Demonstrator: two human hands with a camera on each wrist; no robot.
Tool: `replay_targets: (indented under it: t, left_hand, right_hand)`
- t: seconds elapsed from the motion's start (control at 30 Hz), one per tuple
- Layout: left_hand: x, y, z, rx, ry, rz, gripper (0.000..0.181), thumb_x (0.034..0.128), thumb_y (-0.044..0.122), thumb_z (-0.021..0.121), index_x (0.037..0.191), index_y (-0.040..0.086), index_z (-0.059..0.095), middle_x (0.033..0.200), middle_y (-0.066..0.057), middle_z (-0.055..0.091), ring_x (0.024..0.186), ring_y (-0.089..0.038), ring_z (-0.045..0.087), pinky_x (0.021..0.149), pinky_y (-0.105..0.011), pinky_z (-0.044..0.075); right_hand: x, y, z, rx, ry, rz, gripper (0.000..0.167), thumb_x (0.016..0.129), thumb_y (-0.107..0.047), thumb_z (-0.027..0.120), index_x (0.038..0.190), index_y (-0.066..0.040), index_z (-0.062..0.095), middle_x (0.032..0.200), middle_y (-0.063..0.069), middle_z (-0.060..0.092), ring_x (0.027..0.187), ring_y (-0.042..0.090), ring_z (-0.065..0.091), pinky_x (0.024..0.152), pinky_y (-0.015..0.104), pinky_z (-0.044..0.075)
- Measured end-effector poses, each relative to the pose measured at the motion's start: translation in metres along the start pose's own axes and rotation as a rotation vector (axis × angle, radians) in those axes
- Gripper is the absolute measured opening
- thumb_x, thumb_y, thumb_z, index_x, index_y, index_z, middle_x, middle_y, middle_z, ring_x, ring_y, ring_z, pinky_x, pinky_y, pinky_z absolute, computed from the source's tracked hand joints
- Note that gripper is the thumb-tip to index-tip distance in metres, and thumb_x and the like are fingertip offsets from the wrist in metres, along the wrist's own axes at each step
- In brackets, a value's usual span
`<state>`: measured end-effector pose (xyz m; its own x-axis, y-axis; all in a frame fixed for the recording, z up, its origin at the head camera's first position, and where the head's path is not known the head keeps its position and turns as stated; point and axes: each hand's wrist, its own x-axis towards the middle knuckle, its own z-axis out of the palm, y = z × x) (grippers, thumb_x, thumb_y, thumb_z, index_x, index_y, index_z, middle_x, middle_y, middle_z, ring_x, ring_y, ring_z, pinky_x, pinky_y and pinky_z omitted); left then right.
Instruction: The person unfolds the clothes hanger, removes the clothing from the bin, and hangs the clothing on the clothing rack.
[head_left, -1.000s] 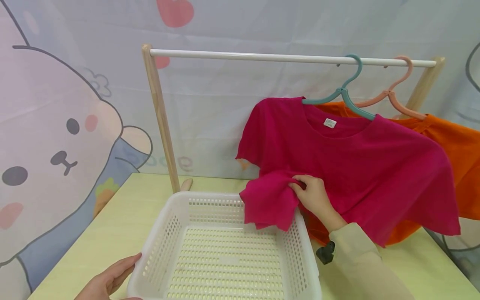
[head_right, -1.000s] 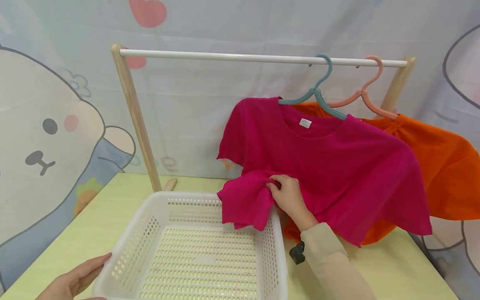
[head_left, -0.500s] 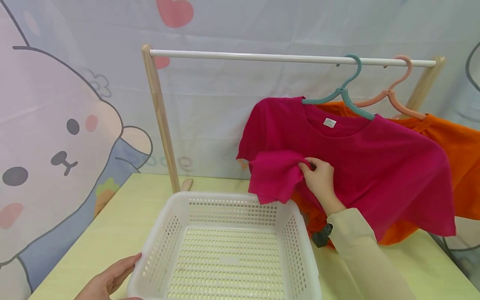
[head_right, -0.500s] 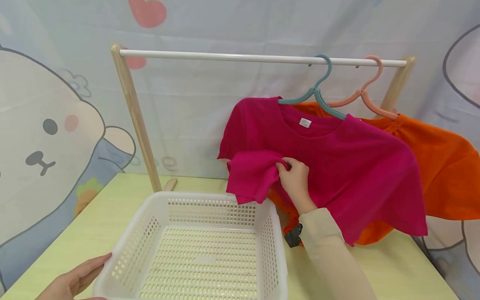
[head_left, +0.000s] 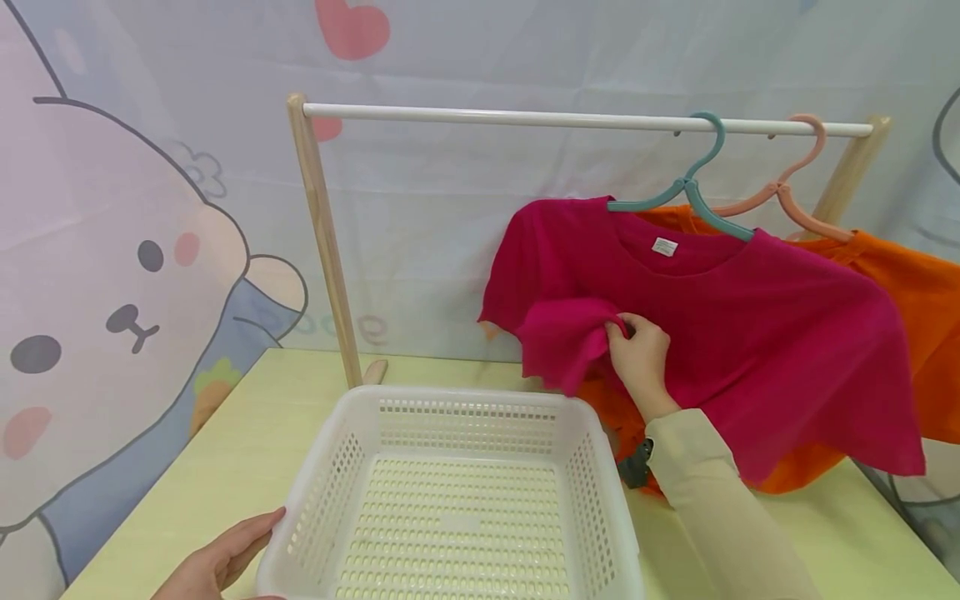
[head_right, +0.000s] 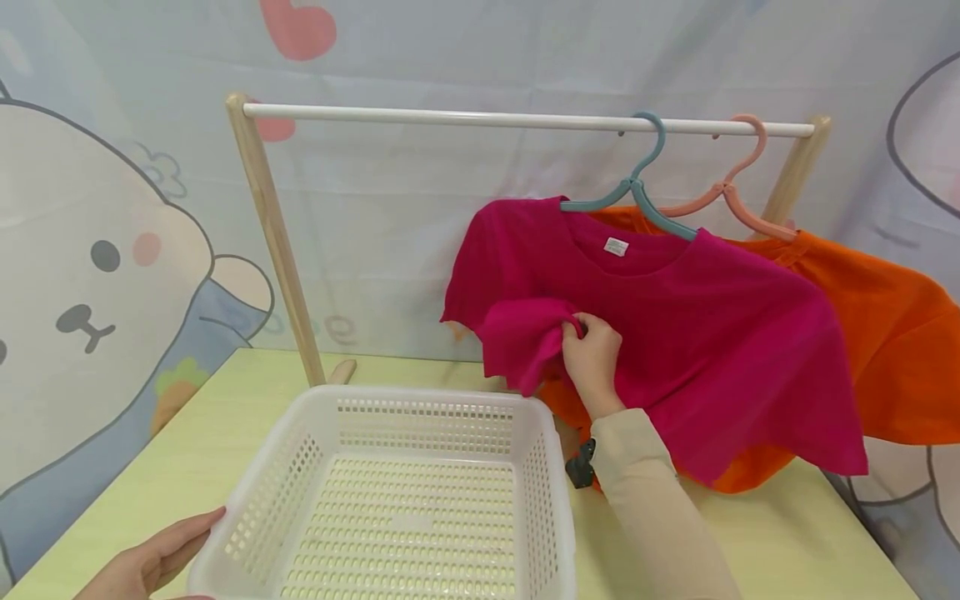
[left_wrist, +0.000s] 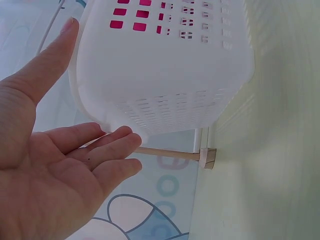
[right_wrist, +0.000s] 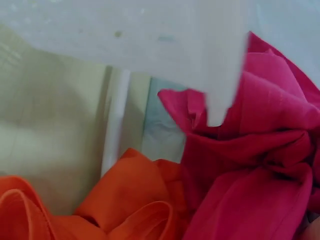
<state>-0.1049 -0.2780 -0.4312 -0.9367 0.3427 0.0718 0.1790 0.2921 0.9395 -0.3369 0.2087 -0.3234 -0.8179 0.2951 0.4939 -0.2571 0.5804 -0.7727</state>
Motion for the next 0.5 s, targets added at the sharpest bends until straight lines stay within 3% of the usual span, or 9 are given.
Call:
replay_targets:
  t: [0.1,0.33,0.5]
  left_hand:
    - [0.0,-0.001,0.0,-0.006,-0.002,0.013,0.073,0.0861,-0.004,0.066,0.135,0.042,0.039,0.129,0.039,0.036,0.117,0.017,0.038,0.087,-0.011,0.042]
    - [0.002,-0.003,-0.003,-0.001,-0.043,0.07,0.082,0.086,-0.005,0.066,0.13,0.058,0.036,0.131,0.039,0.034,0.117,0.017,0.038,0.087,-0.011,0.042]
    - [0.001,-0.003,-0.001,0.042,-0.017,0.11,0.086,0.0835,-0.006,0.067,0.132,0.057,0.036,0.133,0.038,0.033,0.118,0.016,0.038,0.085,-0.012,0.042]
  right_hand:
    - [0.0,0.006,0.002,-0.018,-0.007,-0.009,0.024,0.093,-0.011,0.061,0.105,0.008,0.069,0.103,0.025,0.068,0.095,0.035,0.062,0.085,0.044,0.05]
    - [-0.008,0.023,0.006,-0.107,-0.075,-0.039,0.022,0.091,-0.009,0.061,0.102,0.008,0.07,0.102,0.025,0.068,0.099,0.037,0.061,0.086,0.047,0.049]
    - [-0.015,0.04,0.009,-0.166,-0.129,-0.11,0.02,0.088,-0.005,0.061,0.1,0.01,0.069,0.1,0.026,0.068,0.096,0.038,0.062,0.084,0.047,0.05]
